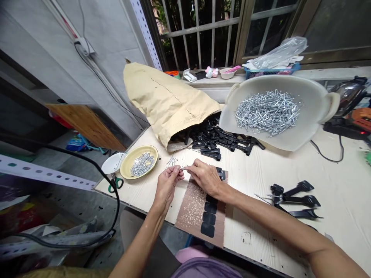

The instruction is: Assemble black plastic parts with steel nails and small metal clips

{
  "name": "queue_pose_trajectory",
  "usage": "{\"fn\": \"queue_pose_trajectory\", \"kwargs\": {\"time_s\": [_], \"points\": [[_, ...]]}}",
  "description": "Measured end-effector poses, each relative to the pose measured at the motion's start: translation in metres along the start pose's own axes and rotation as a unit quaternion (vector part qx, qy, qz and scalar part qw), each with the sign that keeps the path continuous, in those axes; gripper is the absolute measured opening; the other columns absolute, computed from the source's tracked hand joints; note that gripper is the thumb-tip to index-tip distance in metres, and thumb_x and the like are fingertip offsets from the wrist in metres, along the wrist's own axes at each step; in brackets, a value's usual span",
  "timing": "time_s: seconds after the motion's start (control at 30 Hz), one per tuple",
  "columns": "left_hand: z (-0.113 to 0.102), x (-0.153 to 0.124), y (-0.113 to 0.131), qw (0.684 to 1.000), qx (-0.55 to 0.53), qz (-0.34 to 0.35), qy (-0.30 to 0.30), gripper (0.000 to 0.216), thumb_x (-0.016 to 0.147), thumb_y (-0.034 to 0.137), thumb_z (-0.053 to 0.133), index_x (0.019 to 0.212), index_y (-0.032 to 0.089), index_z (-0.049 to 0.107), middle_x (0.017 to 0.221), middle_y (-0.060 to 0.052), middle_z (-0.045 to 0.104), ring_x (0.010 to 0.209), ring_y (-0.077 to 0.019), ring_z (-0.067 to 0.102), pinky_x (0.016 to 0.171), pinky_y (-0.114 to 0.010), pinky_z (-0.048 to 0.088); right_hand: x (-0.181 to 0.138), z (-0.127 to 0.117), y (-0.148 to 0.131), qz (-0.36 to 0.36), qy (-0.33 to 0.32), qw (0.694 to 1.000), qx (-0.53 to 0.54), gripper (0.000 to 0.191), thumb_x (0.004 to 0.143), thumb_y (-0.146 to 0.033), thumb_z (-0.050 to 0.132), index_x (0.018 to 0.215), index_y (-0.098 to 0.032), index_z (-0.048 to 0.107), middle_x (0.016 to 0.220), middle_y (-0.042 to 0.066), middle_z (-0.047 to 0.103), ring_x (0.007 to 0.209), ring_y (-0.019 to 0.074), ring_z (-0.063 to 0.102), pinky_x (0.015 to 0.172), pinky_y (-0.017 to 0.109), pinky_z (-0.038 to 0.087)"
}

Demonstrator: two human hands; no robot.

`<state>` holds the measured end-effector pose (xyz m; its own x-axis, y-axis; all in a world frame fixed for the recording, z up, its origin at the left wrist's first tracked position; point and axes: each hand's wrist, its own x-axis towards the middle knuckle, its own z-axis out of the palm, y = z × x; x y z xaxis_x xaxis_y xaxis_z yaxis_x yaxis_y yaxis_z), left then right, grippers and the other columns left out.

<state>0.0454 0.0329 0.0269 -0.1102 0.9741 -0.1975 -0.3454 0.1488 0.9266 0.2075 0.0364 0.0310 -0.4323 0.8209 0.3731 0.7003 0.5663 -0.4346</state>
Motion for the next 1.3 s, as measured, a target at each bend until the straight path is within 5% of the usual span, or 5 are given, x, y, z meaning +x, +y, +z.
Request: {"fn": "queue_pose_trajectory", "kwargs": {"time_s": [0.4,0.77,1.17,1.3], "points": [[0.007,-0.007,0.002,0.998,0.026,0.022,-0.052,0.029,0.067,0.031,0.073,0.084,0.01,0.064,0.073,-0.003,0.064,0.064,-0.01,0.059,0.067,-0.025,0.049,-0.011,-0.015,-0.008,0.028,0.041,0.996,-0.075,0.026,0.095,-0.03,0.039,0.104,-0.021,0.062,0.085,0.003,0.057,0.075,0.0119,0.055,0.058,0.021,0.036],[0.007,-0.001,-0.004,0.993,-0.011,-0.069,-0.092,0.035,0.062,0.029,0.077,0.088,0.009,0.067,0.073,-0.005,0.067,0.059,-0.0083,0.059,0.063,-0.022,0.049,-0.017,-0.018,-0.004,0.017,0.037,0.986,-0.162,0.025,0.095,-0.027,0.038,0.091,-0.019,0.061,0.079,0.002,0.057,0.069,0.0124,0.052,0.055,0.024,0.031],[0.007,0.0,-0.008,0.981,0.168,0.052,-0.084,0.027,0.07,0.034,0.069,0.087,0.013,0.07,0.07,-0.003,0.066,0.063,-0.0113,0.058,0.065,-0.024,0.046,-0.023,-0.01,0.005,-0.038,0.057,0.974,-0.216,0.018,0.093,-0.02,0.042,0.087,-0.018,0.059,0.078,0.004,0.059,0.074,0.016,0.049,0.06,0.028,0.03],[0.01,0.0,-0.011,0.983,0.155,0.058,-0.076,0.028,0.071,0.033,0.068,0.088,0.012,0.069,0.07,-0.002,0.065,0.064,-0.0112,0.058,0.065,-0.024,0.046,-0.023,-0.006,0.003,-0.019,0.073,0.971,-0.226,0.018,0.093,-0.021,0.041,0.087,-0.017,0.058,0.078,0.004,0.058,0.073,0.0159,0.049,0.06,0.028,0.03]]}}
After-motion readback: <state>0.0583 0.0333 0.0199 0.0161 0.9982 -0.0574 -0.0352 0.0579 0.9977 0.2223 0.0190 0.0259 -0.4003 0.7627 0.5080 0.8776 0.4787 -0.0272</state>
